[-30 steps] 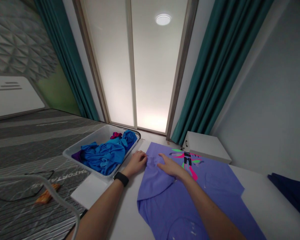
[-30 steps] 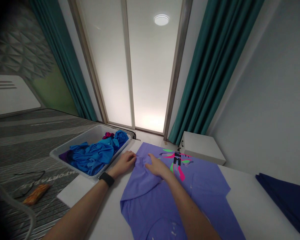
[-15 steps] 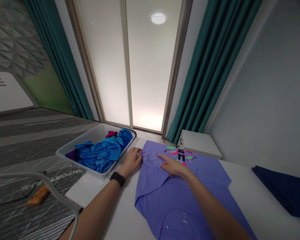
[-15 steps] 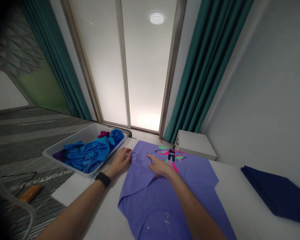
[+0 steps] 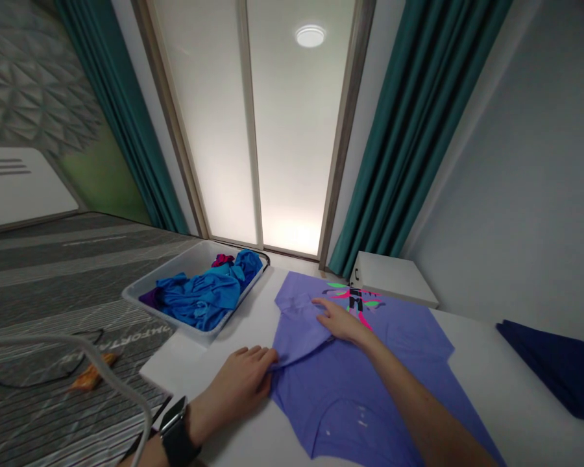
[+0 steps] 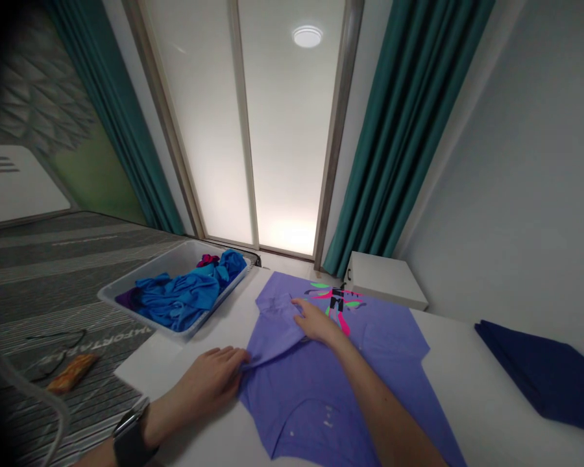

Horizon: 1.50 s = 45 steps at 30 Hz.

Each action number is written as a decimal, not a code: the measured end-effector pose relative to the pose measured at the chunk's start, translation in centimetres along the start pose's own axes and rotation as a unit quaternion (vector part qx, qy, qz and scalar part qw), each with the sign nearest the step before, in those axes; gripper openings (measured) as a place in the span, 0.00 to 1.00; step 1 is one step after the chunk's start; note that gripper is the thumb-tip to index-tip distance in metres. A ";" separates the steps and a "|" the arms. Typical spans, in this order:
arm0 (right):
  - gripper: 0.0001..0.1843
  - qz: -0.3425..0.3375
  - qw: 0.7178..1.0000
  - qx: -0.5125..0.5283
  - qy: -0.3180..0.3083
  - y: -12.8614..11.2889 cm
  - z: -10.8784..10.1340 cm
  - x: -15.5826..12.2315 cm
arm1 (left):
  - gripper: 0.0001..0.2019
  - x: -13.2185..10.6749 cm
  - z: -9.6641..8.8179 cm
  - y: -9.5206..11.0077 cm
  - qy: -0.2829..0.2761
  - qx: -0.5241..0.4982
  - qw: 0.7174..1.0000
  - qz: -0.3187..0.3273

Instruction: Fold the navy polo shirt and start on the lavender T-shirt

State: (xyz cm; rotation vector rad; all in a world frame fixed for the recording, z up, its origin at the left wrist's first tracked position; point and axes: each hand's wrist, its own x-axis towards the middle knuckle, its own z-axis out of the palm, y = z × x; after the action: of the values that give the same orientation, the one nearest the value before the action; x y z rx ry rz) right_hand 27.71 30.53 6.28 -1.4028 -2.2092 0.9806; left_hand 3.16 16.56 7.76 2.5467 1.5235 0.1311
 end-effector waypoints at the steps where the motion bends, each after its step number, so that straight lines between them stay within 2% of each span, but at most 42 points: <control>1: 0.27 0.003 1.000 -0.011 -0.001 -0.2 0.0 -0.1 | 0.13 -0.2 0.0 -0.1 -0.001 -0.005 1.000 -0.002; 7: 0.28 0.017 0.990 -0.142 -0.019 -0.8 0.1 -0.9 | 0.08 -1.2 0.1 -0.2 -0.009 -0.034 0.999 0.024; 11: 0.30 0.048 0.970 -0.236 -0.027 -0.7 0.7 -1.5 | 0.08 -0.2 -0.2 -1.4 0.021 -0.090 0.996 0.015; 15: 0.29 0.071 0.955 -0.288 0.000 -1.1 1.5 -1.8 | 0.13 3.6 -0.5 -3.4 0.108 -0.144 0.984 -0.015; 19: 0.26 0.073 0.956 -0.283 0.007 -1.8 1.8 -1.9 | 0.13 8.7 -0.1 -5.4 0.205 -0.126 0.970 -0.026; 22: 0.28 0.065 0.960 -0.272 -0.005 -2.1 1.3 -2.2 | 0.14 11.6 0.7 -6.5 0.239 -0.121 0.962 -0.050; 24: 0.30 0.061 0.962 -0.267 -0.018 -2.0 0.7 -2.4 | 0.14 12.5 1.3 -7.0 0.249 -0.148 0.955 -0.065; 27: 0.33 0.047 0.968 -0.242 -0.049 -1.4 -0.5 -2.6 | 0.15 12.6 2.1 -7.6 0.254 -0.199 0.944 -0.066; 31: 0.35 0.015 0.985 -0.137 -0.108 -0.5 -2.3 -2.6 | 0.16 12.1 2.7 -8.0 0.233 -0.223 0.945 -0.056; 34: 0.34 0.033 0.988 -0.057 -0.140 -0.1 -4.1 -2.9 | 0.17 12.1 2.8 -8.2 0.219 -0.221 0.949 -0.057; 36: 0.30 0.054 0.987 -0.024 -0.149 0.1 -5.5 -3.3 | 0.17 12.2 2.9 -8.3 0.217 -0.217 0.950 -0.052; 38: 0.24 0.066 0.989 -0.027 -0.131 0.2 -6.8 -3.8 | 0.17 12.3 2.9 -8.3 0.220 -0.215 0.950 -0.047; 41: 0.16 0.075 0.987 -0.099 -0.101 0.3 -7.7 -4.2 | 0.16 12.2 2.7 -8.0 0.227 -0.206 0.951 -0.044; 45: 0.11 0.075 0.978 -0.168 -0.094 0.1 -6.2 -4.1 | 0.11 11.3 1.5 -6.2 0.238 -0.140 0.961 -0.032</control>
State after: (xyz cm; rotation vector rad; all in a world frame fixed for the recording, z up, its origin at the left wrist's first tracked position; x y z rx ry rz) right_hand 33.43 29.20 10.91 -1.7081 -2.5319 0.8439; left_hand 3.38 29.22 4.93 2.3371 1.5916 0.9399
